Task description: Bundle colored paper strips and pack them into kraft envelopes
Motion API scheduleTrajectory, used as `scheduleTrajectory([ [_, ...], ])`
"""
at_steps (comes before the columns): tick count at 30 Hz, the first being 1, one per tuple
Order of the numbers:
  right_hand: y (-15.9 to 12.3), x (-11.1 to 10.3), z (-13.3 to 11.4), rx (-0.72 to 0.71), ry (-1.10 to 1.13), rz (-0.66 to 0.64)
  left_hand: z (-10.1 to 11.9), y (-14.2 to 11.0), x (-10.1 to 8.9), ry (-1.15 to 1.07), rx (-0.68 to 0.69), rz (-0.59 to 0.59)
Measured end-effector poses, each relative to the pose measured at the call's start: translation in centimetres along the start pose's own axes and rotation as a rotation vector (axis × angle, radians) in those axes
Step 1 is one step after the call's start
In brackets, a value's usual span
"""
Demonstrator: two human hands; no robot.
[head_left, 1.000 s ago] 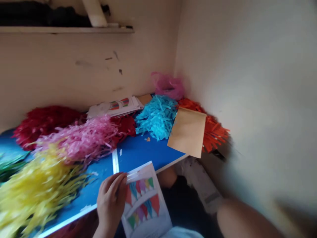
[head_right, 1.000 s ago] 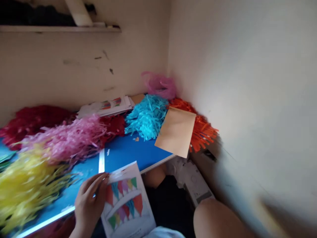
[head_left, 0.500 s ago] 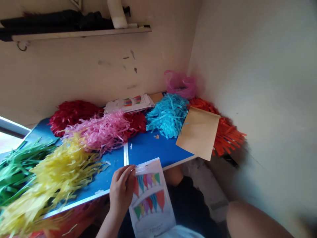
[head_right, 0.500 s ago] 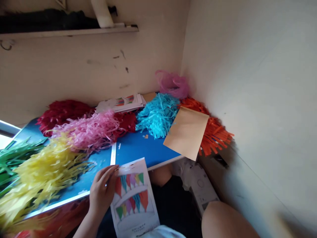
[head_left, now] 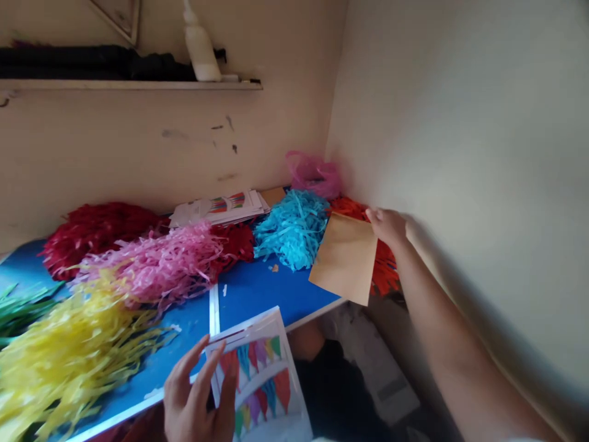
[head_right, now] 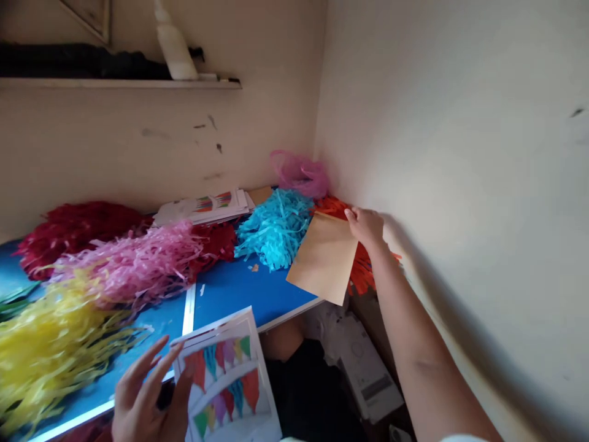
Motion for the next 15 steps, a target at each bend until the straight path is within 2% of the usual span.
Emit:
scheduleTrajectory([
  [4,0.9,-0.3,0.9,0.039,0.104,-0.117,1.7,-0.8,1.0,-0.109,0.026,-0.062],
  [8,-1.1,-1.3,0.9,-0.016,0.275,-0.123,1.2,-1.5,1.2,-0.151,0.046,-0.072],
  [11,-5.5,-4.9,1.1,-0.061,0.398,-0.068,0.9,-1.5,0.3,-0.215,-0.013,-0.123],
  [13,-9.8,-8.2,0.7,-0.154,0.527,-0.071,1.3,-1.2,-0.3,-0.339,-0.147,-0.194],
  [15,-14.5,-10.9,-0.9,-0.299,0.639,-0.139,2.3,-0.6,-0.4,-0.522,-0.331,-0.247],
])
Point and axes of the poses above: each hand's wrist, its own y-axis towards the middle knuckle, its own x-axis out of the palm, z = x × y, the point moved 3 cm from there along y, towards the middle knuckle, and after that the axes turned 7 degrees about -y, right-handed, at the moved point
